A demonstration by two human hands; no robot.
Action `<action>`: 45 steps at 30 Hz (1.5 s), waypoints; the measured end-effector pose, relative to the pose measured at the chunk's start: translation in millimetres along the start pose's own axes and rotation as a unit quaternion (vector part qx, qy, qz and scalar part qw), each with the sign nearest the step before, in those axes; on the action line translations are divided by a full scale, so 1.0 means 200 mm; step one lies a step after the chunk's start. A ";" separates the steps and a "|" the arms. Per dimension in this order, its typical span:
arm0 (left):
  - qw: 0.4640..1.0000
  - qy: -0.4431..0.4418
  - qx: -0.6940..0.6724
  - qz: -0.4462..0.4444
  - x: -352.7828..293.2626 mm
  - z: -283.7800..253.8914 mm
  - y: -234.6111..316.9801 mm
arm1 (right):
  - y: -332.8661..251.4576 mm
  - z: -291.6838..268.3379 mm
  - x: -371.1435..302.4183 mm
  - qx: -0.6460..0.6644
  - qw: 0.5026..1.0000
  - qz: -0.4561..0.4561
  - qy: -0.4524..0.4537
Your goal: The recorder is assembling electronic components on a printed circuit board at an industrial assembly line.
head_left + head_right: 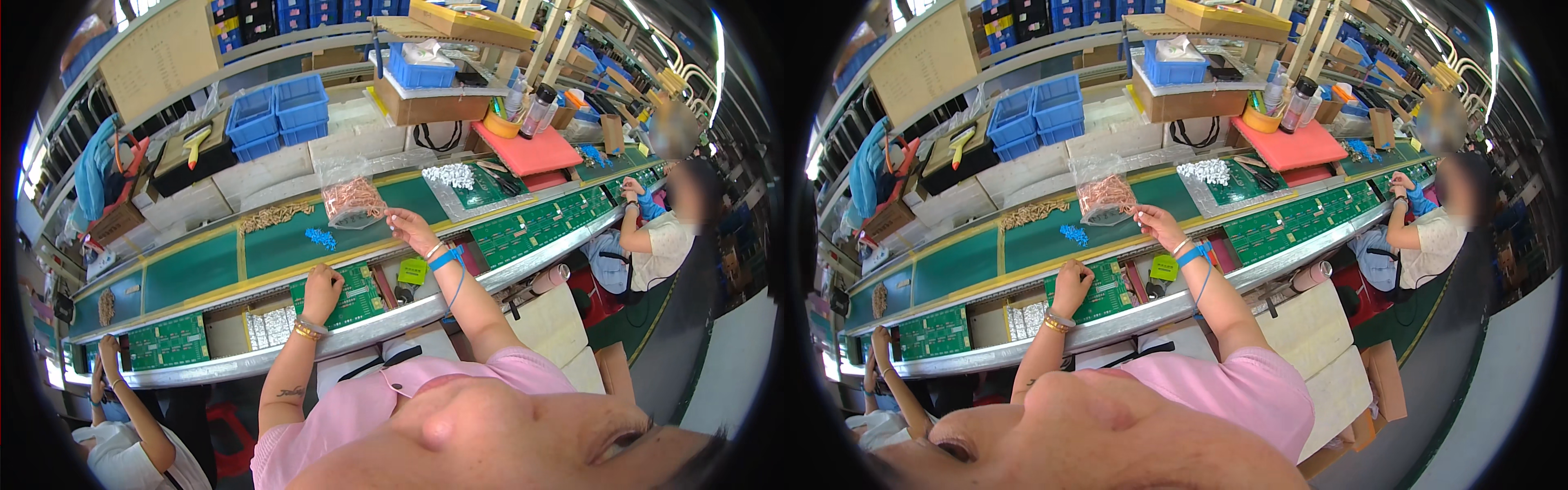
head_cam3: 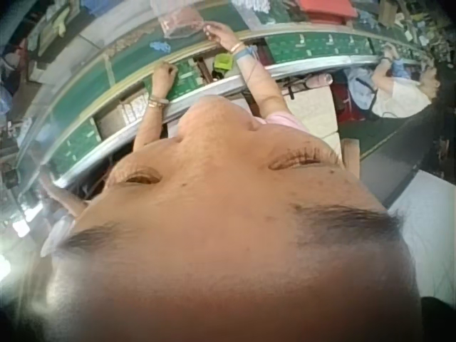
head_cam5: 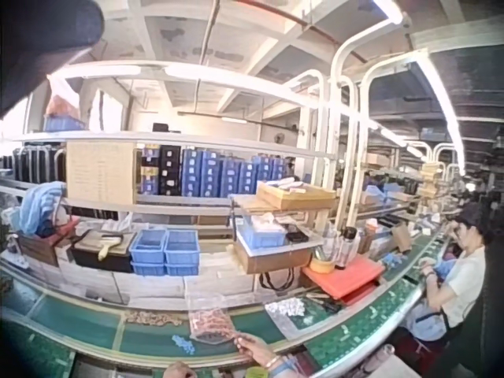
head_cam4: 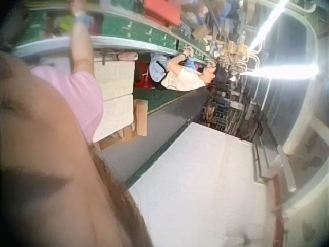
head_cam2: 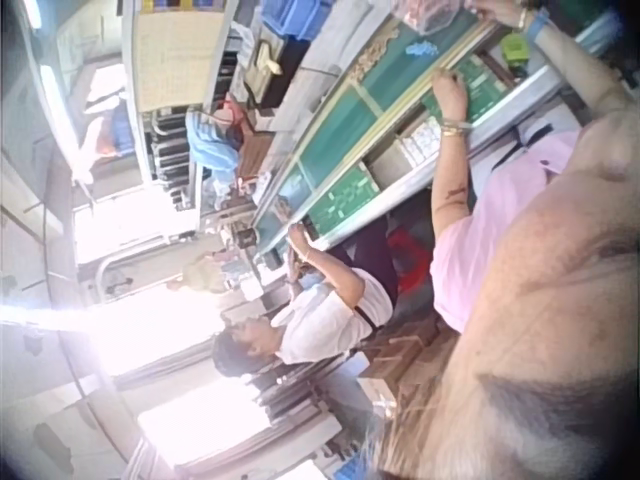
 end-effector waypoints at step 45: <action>0.996 -0.013 0.066 -0.052 0.49 0.03 -0.31 | -0.04 0.02 -0.01 -0.021 1.000 -0.015 -0.011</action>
Point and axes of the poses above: each hand's wrist, its own x-axis towards the middle knuckle, its own z-axis out of the palm, y = z × x, the point moved 10 cm from there along x, towards the middle knuckle, and after that the axes turned 11 degrees about y, right-handed, at the moved point
